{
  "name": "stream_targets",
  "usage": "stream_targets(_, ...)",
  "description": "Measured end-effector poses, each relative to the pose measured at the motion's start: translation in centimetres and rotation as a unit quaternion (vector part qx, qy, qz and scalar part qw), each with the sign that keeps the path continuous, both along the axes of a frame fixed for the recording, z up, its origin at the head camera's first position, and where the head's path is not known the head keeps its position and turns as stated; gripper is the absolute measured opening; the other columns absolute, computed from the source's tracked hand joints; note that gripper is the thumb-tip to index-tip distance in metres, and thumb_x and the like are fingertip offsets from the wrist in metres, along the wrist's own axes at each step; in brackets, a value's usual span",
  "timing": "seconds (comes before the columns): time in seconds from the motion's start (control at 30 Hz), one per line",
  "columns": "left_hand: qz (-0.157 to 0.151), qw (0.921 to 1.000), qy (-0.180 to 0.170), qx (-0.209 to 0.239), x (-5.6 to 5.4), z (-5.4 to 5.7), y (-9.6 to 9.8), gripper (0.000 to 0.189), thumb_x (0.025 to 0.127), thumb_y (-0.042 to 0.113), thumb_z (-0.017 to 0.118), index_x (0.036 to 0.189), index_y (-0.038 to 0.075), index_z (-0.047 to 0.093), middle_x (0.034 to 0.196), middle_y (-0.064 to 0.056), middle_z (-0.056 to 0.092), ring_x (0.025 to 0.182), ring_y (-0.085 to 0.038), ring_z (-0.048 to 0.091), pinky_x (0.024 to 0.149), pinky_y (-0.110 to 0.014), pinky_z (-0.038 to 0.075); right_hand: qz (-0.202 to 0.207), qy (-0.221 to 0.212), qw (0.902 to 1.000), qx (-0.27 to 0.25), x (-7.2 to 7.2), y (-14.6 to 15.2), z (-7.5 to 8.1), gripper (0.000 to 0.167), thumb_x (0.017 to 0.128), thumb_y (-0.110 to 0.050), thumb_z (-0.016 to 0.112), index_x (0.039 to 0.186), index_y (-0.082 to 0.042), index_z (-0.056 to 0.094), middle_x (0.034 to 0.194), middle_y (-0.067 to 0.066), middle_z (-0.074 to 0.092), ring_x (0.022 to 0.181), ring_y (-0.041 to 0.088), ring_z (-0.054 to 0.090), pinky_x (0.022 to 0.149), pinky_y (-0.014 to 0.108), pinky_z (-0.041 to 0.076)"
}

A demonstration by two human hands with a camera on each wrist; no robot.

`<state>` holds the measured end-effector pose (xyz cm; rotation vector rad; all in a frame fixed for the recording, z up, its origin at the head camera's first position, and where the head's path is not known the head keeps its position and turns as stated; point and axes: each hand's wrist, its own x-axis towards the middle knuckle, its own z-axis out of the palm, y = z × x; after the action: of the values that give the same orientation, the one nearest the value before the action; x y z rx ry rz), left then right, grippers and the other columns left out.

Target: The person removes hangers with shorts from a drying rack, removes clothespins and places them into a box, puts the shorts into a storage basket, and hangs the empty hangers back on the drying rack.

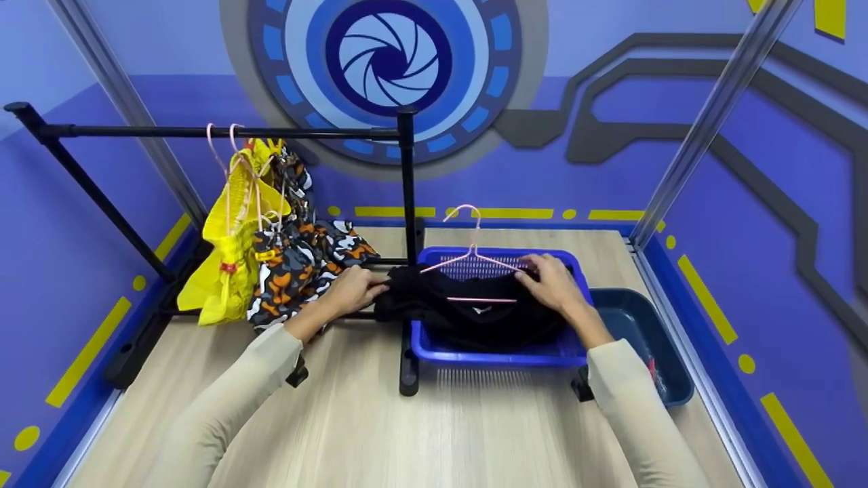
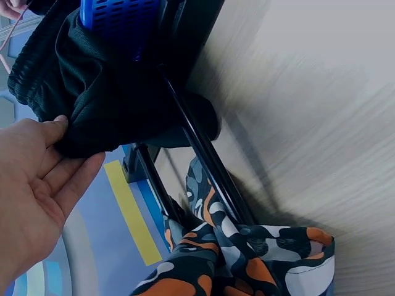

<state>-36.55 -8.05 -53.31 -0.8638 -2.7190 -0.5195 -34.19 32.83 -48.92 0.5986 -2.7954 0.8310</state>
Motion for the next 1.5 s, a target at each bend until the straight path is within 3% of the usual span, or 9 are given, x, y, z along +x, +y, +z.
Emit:
stream_targets(0.23, 0.04, 0.9966, 0.017, -0.069, 0.2, 0.4, 1.5, 0.022, 0.094, 0.022, 0.063, 0.104, 0.006, 0.075, 0.09, -0.019, 0.076, 0.08, -0.04, 0.073, 0.067, -0.051, 0.057, 0.0, 0.001, 0.9996, 0.03, 0.4, 0.3, -1.2, 0.015, 0.094, -0.006, 0.069, 0.102, 0.007, 0.069, 0.096, 0.024, 0.065, 0.093, 0.039, 0.06, 0.086, 0.057, 0.047)
stream_targets(0.37, 0.053, 0.996, 0.017, -0.069, 0.6, 0.8, 3.2, 0.023, 0.091, 0.021, 0.064, 0.106, 0.004, 0.07, 0.093, -0.018, 0.075, 0.084, -0.038, 0.073, 0.07, -0.049, 0.058, -0.018, -0.004, 0.999, 0.04, 0.7, 0.0, -1.6, 0.01, 0.098, -0.007, 0.065, 0.096, 0.003, 0.067, 0.094, 0.021, 0.065, 0.091, 0.036, 0.062, 0.084, 0.057, 0.048)
stream_targets(0.6, 0.023, 0.9923, -0.121, -0.009, 0.9, 1.7, 5.4, 0.051, 0.1, 0.039, 0.051, 0.138, 0.006, 0.055, 0.137, -0.017, 0.061, 0.128, -0.034, 0.058, 0.107, -0.049, 0.048, -0.055, 0.004, 0.9972, 0.049, 1.1, -0.6, -1.3, 0.012, 0.1, -0.008, 0.062, 0.097, 0.002, 0.067, 0.094, 0.018, 0.065, 0.087, 0.032, 0.061, 0.079, 0.053, 0.049)
stream_targets(0.77, 0.022, 0.9828, -0.179, 0.041, 0.8, 1.8, 5.7, 0.05, 0.104, 0.04, 0.052, 0.135, 0.001, 0.059, 0.135, -0.02, 0.065, 0.128, -0.038, 0.06, 0.108, -0.048, 0.047, -0.058, 0.003, 0.997, 0.052, 1.5, -0.7, -0.8, 0.007, 0.095, -0.005, 0.064, 0.097, 0.001, 0.066, 0.093, 0.016, 0.065, 0.083, 0.028, 0.059, 0.075, 0.047, 0.048)
stream_targets(0.93, 0.025, 0.9784, -0.183, 0.093, 0.8, 1.6, 5.9, 0.051, 0.101, 0.035, 0.053, 0.131, -0.004, 0.062, 0.135, -0.022, 0.066, 0.127, -0.041, 0.059, 0.111, -0.052, 0.039, -0.056, -0.008, 0.9979, 0.031, 1.6, -0.4, -0.5, 0.01, 0.087, 0.002, 0.066, 0.097, 0.0, 0.068, 0.093, 0.017, 0.068, 0.084, 0.027, 0.061, 0.075, 0.043, 0.049)
stream_targets(1.1, 0.045, 0.9734, -0.175, 0.142, 0.7, 1.7, 5.7, 0.053, 0.099, 0.035, 0.054, 0.135, -0.004, 0.062, 0.139, -0.021, 0.063, 0.131, -0.039, 0.058, 0.111, -0.053, 0.032, -0.086, -0.056, 0.9944, 0.022, 2.0, 0.5, -0.4, 0.019, 0.087, 0.001, 0.062, 0.106, 0.005, 0.066, 0.103, 0.024, 0.07, 0.094, 0.037, 0.066, 0.086, 0.053, 0.053)
stream_targets(1.27, 0.068, 0.9678, -0.145, 0.194, 0.6, 2.1, 4.7, 0.035, 0.097, 0.032, 0.06, 0.109, 0.001, 0.072, 0.114, -0.018, 0.075, 0.111, -0.036, 0.069, 0.102, -0.048, 0.034, -0.137, -0.11, 0.9839, 0.031, 2.4, 0.9, 0.2, 0.037, 0.098, -0.016, 0.054, 0.122, 0.01, 0.062, 0.118, 0.032, 0.067, 0.105, 0.046, 0.064, 0.093, 0.062, 0.048)
stream_targets(1.4, 0.068, 0.965, -0.132, 0.216, 0.3, 2.3, 4.2, 0.029, 0.097, 0.032, 0.061, 0.089, 0.004, 0.066, 0.091, -0.017, 0.073, 0.097, -0.034, 0.07, 0.096, -0.045, 0.034, -0.175, -0.093, 0.9802, 0.013, 2.4, 1.4, 0.6, 0.037, 0.1, -0.02, 0.046, 0.105, 0.011, 0.066, 0.093, 0.025, 0.068, 0.082, 0.036, 0.061, 0.077, 0.05, 0.05)
stream_targets(1.5, 0.054, 0.9654, -0.135, 0.216, 0.4, 2.3, 4.1, 0.033, 0.097, 0.035, 0.061, 0.09, 0.004, 0.066, 0.093, -0.016, 0.074, 0.099, -0.034, 0.07, 0.096, -0.045, 0.034, -0.198, -0.091, 0.9757, -0.024, 2.5, 2.1, 0.7, 0.033, 0.099, -0.017, 0.044, 0.087, 0.006, 0.065, 0.075, 0.012, 0.064, 0.066, 0.022, 0.061, 0.063, 0.035, 0.05)
